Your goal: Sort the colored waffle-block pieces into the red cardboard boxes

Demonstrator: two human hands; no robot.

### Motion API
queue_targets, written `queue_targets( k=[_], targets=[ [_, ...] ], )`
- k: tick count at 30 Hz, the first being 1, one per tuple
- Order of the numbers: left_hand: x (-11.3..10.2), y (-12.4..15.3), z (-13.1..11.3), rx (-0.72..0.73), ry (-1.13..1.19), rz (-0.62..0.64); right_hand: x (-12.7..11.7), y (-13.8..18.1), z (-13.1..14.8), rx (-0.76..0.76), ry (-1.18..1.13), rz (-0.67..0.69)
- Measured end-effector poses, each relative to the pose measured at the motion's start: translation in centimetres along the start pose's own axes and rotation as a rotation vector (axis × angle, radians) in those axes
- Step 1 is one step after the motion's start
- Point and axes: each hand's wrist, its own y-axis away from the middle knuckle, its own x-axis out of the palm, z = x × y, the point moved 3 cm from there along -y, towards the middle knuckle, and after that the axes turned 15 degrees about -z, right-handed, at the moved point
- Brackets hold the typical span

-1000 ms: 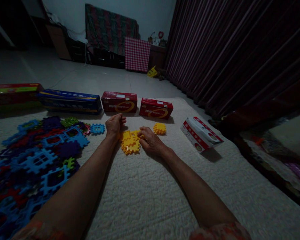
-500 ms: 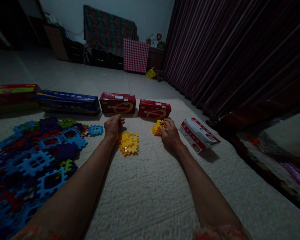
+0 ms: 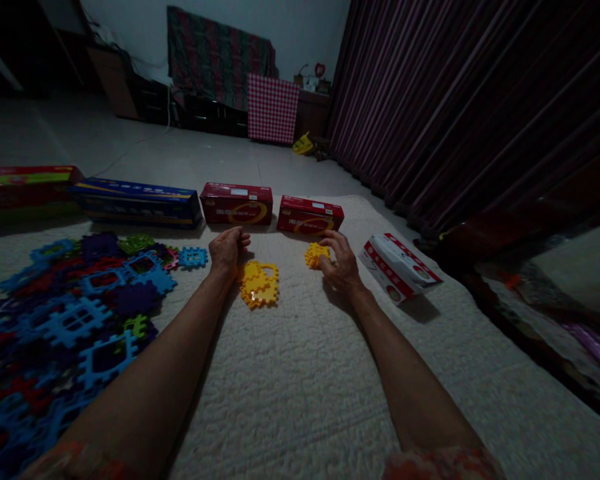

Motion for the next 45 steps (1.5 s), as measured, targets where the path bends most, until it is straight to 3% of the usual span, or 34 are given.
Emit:
queue_targets(
  k=[3, 8, 11, 14, 17, 21, 25, 28, 35, 45],
  targets=[
    [-0.2, -0.2, 0.0, -0.004, 0.017, 0.001, 0.5, 0.7, 2.8, -0.028, -0.054, -0.017],
    [-0.6, 0.1, -0.4, -0.006, 0.056, 0.065, 2.0, 3.4, 8.0, 0.015, -0.177, 0.104],
    [-0.8, 0.5, -1.1, 0.153, -0.102, 0.071, 2.4, 4.7, 9.5, 0.091, -0.181, 0.133],
    [-1.4, 1.2, -2.1, 0.41, -0.389, 0.042, 2.9, 5.7, 9.8, 0.24, -0.183, 0.185],
    [-3.0, 2.5, -2.9, 0.534, -0.533, 0.065, 3.5, 6.8, 10.4, 0.319, -0.16, 0.254],
    [-5.2, 4.9, -2.7, 0.633, -0.727, 0.194, 3.7, 7.5, 11.9, 0.222, -0.005, 0.276],
    [-5.3, 7.1, -1.4, 0.714, -0.833, 0.336, 3.6, 7.6, 12.4, 0.182, 0.02, 0.254],
    [-4.6, 7.5, -0.6, 0.751, -0.873, 0.387, 3.6, 7.6, 11.8, 0.188, -0.006, 0.215],
    [-4.2, 6.0, -0.1, 0.78, -0.918, 0.358, 3.7, 7.2, 10.8, 0.21, -0.102, 0.164],
    [-4.1, 5.4, -0.2, 0.71, -0.845, 0.348, 4.0, 7.2, 11.8, 0.157, 0.032, 0.17]
  ],
)
